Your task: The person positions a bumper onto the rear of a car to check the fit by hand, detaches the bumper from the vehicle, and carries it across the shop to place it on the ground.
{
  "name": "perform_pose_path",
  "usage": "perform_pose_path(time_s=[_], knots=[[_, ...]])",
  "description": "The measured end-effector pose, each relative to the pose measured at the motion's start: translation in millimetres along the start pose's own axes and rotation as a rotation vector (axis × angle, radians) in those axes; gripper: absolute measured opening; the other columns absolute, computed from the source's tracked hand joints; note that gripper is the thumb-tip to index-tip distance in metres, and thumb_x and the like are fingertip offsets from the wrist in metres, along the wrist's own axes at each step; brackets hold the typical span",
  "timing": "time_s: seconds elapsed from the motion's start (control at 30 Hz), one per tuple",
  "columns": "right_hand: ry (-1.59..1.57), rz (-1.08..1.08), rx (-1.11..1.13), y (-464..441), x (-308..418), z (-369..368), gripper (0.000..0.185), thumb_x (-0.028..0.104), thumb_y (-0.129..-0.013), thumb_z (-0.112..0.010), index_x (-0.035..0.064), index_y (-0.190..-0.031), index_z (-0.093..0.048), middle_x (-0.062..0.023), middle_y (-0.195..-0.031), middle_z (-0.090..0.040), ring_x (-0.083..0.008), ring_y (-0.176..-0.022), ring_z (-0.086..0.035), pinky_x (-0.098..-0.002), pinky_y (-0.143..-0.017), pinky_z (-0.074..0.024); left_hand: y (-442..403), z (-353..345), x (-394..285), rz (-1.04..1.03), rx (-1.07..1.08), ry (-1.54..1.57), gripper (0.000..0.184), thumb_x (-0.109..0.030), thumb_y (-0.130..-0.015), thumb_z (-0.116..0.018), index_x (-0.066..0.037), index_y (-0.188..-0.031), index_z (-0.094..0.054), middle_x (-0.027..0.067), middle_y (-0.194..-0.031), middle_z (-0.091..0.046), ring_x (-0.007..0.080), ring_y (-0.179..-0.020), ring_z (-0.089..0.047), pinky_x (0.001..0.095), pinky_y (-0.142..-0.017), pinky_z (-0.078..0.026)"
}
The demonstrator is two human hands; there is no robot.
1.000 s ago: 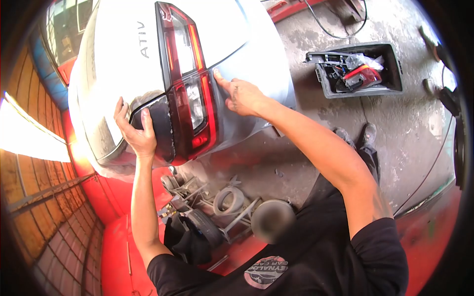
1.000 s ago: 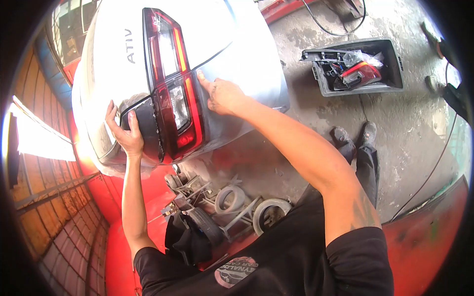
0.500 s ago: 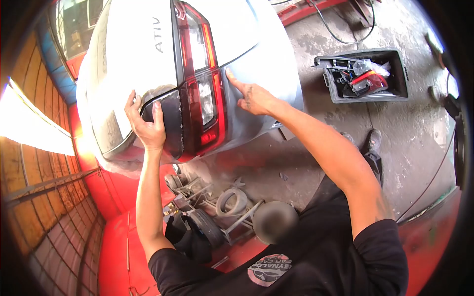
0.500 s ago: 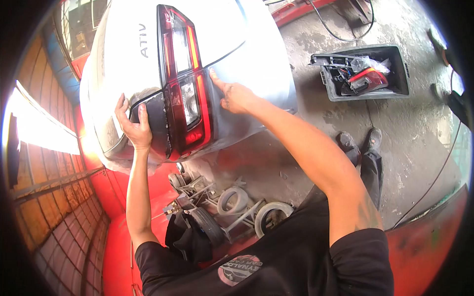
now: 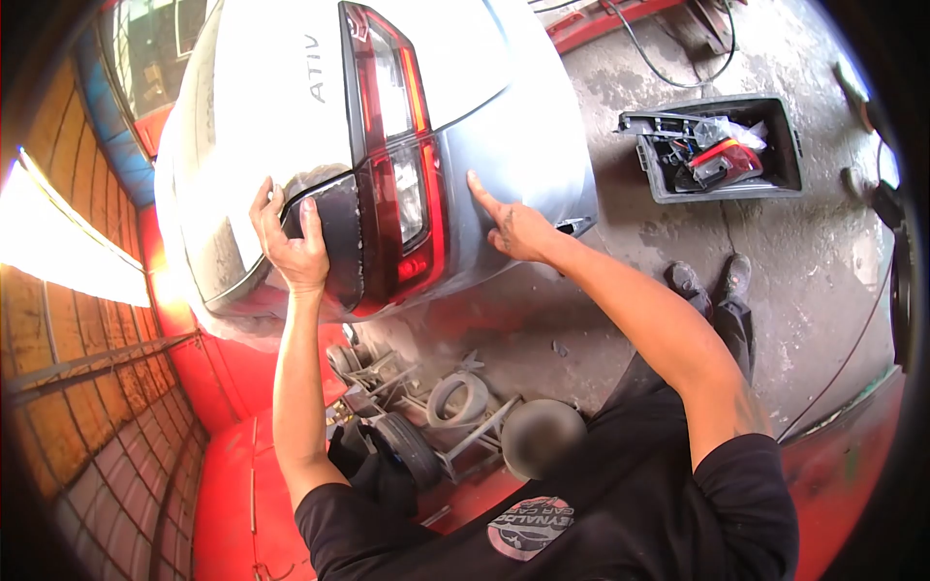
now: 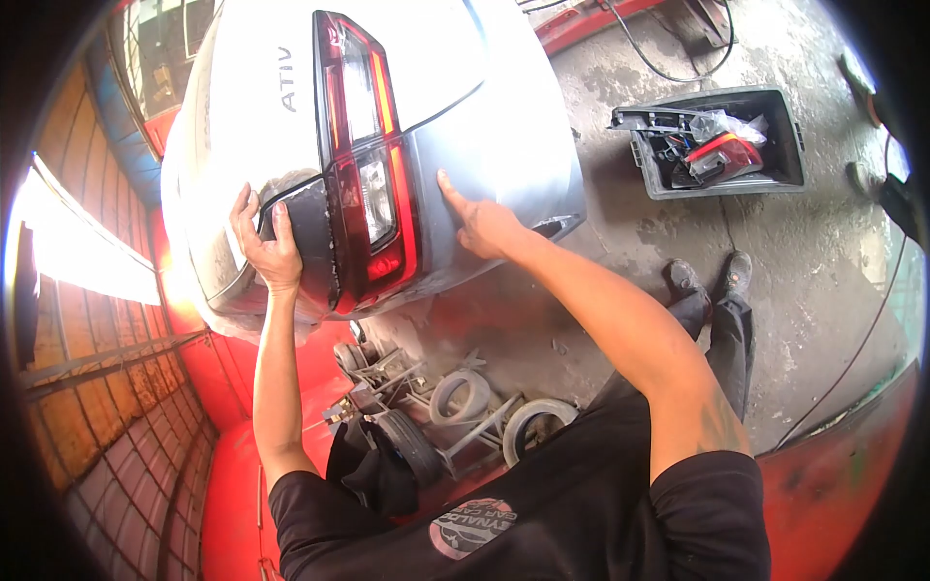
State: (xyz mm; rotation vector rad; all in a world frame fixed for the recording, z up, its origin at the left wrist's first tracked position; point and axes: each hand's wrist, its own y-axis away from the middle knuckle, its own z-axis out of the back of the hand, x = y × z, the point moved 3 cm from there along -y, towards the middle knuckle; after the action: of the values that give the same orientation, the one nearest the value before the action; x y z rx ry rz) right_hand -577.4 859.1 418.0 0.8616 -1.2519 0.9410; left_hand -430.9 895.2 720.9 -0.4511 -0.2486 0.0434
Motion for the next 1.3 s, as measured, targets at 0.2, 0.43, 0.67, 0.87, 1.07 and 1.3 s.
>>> perform_pose_path(time_s=[0.2,0.43,0.67,0.87,1.07,1.3], knots=[[0.031,-0.044,0.024,4.4,-0.1,-2.9,0.109,0.011,-0.089,-0.064,0.0218,-0.162,0.015,-0.0314,-0.087,-0.068,-0.0503,-0.085,-0.066,-0.0554,-0.082,-0.0502,-3.2,0.2,-5.9,0.012,0.012,-0.005,0.046,-0.01,-0.09,-0.071,0.005,-0.131,-0.056,0.0257,-0.136,-0.056,0.0397,-0.128,-0.053,0.0472,-0.109,-0.041],[0.022,-0.079,0.095,19.3,-5.1,-9.7,0.108,0.014,-0.091,-0.063,0.0208,-0.161,0.019,-0.029,-0.086,-0.069,-0.0472,-0.084,-0.068,-0.0538,-0.08,-0.052,-4.2,0.6,-5.3,-0.009,0.07,-0.063,0.056,-0.01,-0.091,-0.07,0.002,-0.143,-0.054,0.0252,-0.142,-0.053,0.0402,-0.131,-0.052,0.0474,-0.11,-0.04],[0.062,-0.083,0.15,20.1,-3.8,-3.3,0.108,0.015,-0.091,-0.063,0.0199,-0.162,0.019,-0.0275,-0.09,-0.07,-0.0447,-0.087,-0.069,-0.0516,-0.081,-0.0539,-2.0,0.0,-0.4,0.012,0.048,-0.019,0.053,-0.009,-0.091,-0.071,-0.001,-0.142,-0.058,0.0243,-0.143,-0.053,0.0395,-0.13,-0.053,0.0459,-0.107,-0.044],[0.131,-0.09,0.138,19.1,0.4,-4.1,0.105,0.016,-0.092,-0.061,0.0164,-0.162,0.016,-0.0269,-0.092,-0.071,-0.0426,-0.087,-0.07,-0.0503,-0.079,-0.0547,-1.8,0.6,-1.2,0.028,0.054,-0.016,0.054,-0.01,-0.091,-0.072,-0.002,-0.143,-0.058,0.0235,-0.142,-0.053,0.0385,-0.128,-0.053,0.0455,-0.106,-0.044],[0.232,-0.115,0.149,20.1,9.9,3.7,0.1,0.015,-0.091,-0.06,0.0103,-0.163,0.01,-0.0248,-0.093,-0.072,-0.039,-0.086,-0.072,-0.048,-0.078,-0.0557,-4.2,1.1,-6.3,0.008,0.047,-0.04,0.05,-0.01,-0.094,-0.067,0.001,-0.142,-0.057,0.0253,-0.14,-0.056,0.0388,-0.129,-0.056,0.0445,-0.108,-0.044],[0.289,0.005,-0.008,10.0,22.1,5.2,0.096,0.014,-0.086,-0.062,-0.0055,-0.161,-0.006,-0.0178,-0.084,-0.072,-0.0342,-0.072,-0.07,-0.0478,-0.066,-0.0554,-5.2,2.5,-8.3,0.022,0.053,-0.029,0.051,-0.011,-0.094,-0.067,0.001,-0.143,-0.057,0.025,-0.141,-0.055,0.0384,-0.13,-0.055,0.0444,-0.11,-0.042]])
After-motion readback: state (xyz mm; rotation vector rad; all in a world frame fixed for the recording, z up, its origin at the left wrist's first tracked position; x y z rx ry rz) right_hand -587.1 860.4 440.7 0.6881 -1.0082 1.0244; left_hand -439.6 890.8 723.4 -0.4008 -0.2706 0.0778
